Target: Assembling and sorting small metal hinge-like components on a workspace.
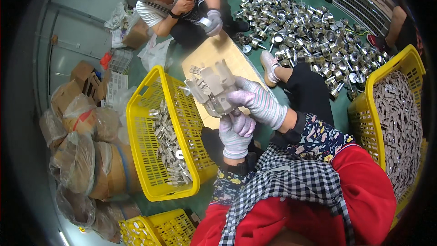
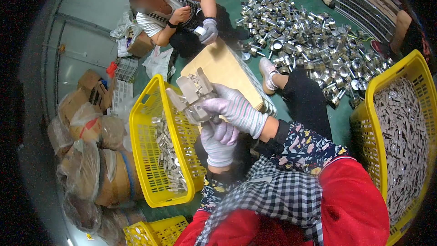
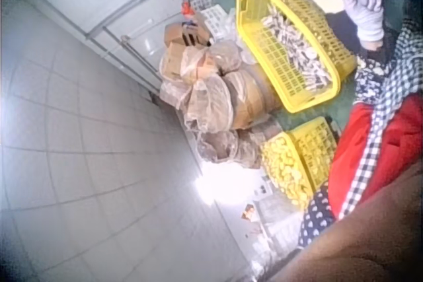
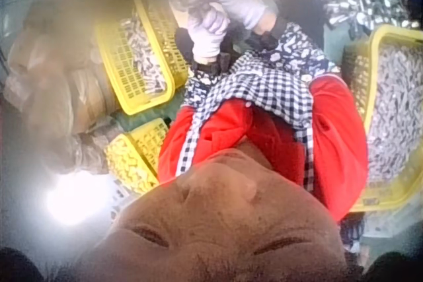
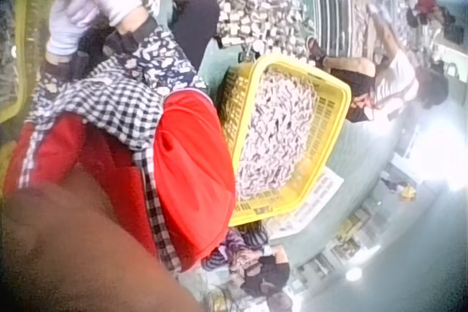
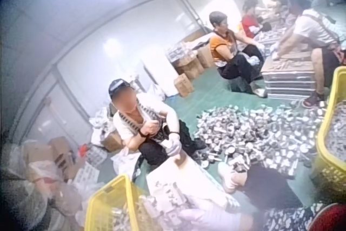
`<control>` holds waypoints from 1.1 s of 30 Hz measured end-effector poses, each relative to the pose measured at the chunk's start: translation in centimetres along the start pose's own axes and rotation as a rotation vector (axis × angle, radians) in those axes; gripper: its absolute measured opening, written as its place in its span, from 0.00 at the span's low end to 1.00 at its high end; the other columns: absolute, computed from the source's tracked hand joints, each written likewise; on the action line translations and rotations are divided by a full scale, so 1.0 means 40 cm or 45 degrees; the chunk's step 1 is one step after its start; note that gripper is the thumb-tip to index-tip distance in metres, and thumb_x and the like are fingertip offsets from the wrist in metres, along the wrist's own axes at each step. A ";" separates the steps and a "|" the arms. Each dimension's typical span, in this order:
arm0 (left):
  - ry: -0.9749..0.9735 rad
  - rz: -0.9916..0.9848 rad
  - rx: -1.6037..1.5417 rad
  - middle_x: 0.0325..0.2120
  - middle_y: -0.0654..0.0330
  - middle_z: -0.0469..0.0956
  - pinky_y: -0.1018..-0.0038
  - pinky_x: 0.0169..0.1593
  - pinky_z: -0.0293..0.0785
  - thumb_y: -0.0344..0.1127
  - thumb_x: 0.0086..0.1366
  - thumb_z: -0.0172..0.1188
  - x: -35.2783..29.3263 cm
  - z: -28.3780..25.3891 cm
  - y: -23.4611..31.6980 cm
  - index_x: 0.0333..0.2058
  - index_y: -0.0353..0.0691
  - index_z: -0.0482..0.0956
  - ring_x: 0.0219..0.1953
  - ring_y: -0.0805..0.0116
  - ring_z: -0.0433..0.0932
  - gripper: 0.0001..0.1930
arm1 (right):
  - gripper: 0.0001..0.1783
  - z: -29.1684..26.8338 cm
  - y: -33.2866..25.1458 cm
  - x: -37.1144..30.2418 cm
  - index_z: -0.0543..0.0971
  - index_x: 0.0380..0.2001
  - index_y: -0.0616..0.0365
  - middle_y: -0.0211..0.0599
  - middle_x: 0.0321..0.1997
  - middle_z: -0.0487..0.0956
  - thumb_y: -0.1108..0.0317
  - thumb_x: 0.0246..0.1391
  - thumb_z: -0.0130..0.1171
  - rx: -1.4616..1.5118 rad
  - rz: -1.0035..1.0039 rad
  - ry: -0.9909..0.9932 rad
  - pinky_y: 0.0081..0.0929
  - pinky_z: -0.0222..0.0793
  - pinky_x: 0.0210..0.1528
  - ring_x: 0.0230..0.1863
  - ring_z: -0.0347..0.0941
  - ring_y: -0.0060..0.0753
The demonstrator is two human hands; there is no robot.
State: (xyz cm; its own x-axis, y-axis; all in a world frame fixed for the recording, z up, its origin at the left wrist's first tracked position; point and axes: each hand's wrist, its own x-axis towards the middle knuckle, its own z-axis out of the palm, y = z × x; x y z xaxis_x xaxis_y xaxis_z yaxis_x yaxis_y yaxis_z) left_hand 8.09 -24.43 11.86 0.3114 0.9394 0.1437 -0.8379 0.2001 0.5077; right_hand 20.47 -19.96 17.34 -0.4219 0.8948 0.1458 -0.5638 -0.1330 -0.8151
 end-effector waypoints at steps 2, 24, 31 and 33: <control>0.076 0.000 0.034 0.07 0.73 0.50 0.81 0.16 0.52 0.50 0.62 0.48 -0.006 0.001 -0.003 0.35 0.39 0.71 0.08 0.79 0.50 0.18 | 0.28 0.008 0.034 0.009 0.66 0.51 0.63 0.33 0.40 0.73 0.57 0.50 0.51 -0.015 -0.091 0.094 0.20 0.65 0.41 0.37 0.68 0.22; 0.014 -0.084 -0.083 0.07 0.74 0.52 0.81 0.14 0.51 0.49 0.64 0.43 -0.027 -0.004 -0.009 0.29 0.40 0.69 0.08 0.80 0.52 0.17 | 0.29 -0.039 0.047 0.050 0.68 0.50 0.60 0.34 0.46 0.74 0.58 0.45 0.62 0.495 0.318 -0.405 0.23 0.64 0.49 0.45 0.69 0.26; 0.384 -0.116 0.556 0.39 0.53 0.72 0.64 0.52 0.62 0.60 0.64 0.34 -0.051 -0.063 0.070 0.47 0.32 0.66 0.44 0.59 0.70 0.32 | 0.31 -0.034 0.028 0.020 0.69 0.48 0.63 0.35 0.44 0.75 0.64 0.38 0.65 0.169 0.091 -0.189 0.24 0.68 0.45 0.42 0.71 0.25; 0.350 0.093 0.867 0.53 0.54 0.62 0.64 0.59 0.52 0.61 0.64 0.33 -0.037 -0.033 0.075 0.56 0.33 0.57 0.54 0.61 0.63 0.36 | 0.37 -0.008 0.043 0.020 0.66 0.48 0.63 0.34 0.44 0.73 0.64 0.32 0.71 -0.267 -0.237 0.217 0.25 0.67 0.47 0.43 0.71 0.26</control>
State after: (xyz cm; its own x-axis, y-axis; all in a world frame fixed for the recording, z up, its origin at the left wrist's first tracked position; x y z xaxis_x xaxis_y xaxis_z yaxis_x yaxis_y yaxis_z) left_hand 4.51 -24.83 12.05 0.0666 0.9975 0.0246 -0.3607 0.0011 0.9327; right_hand 19.41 -19.34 15.88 -0.1901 0.9564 0.2218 -0.4543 0.1146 -0.8834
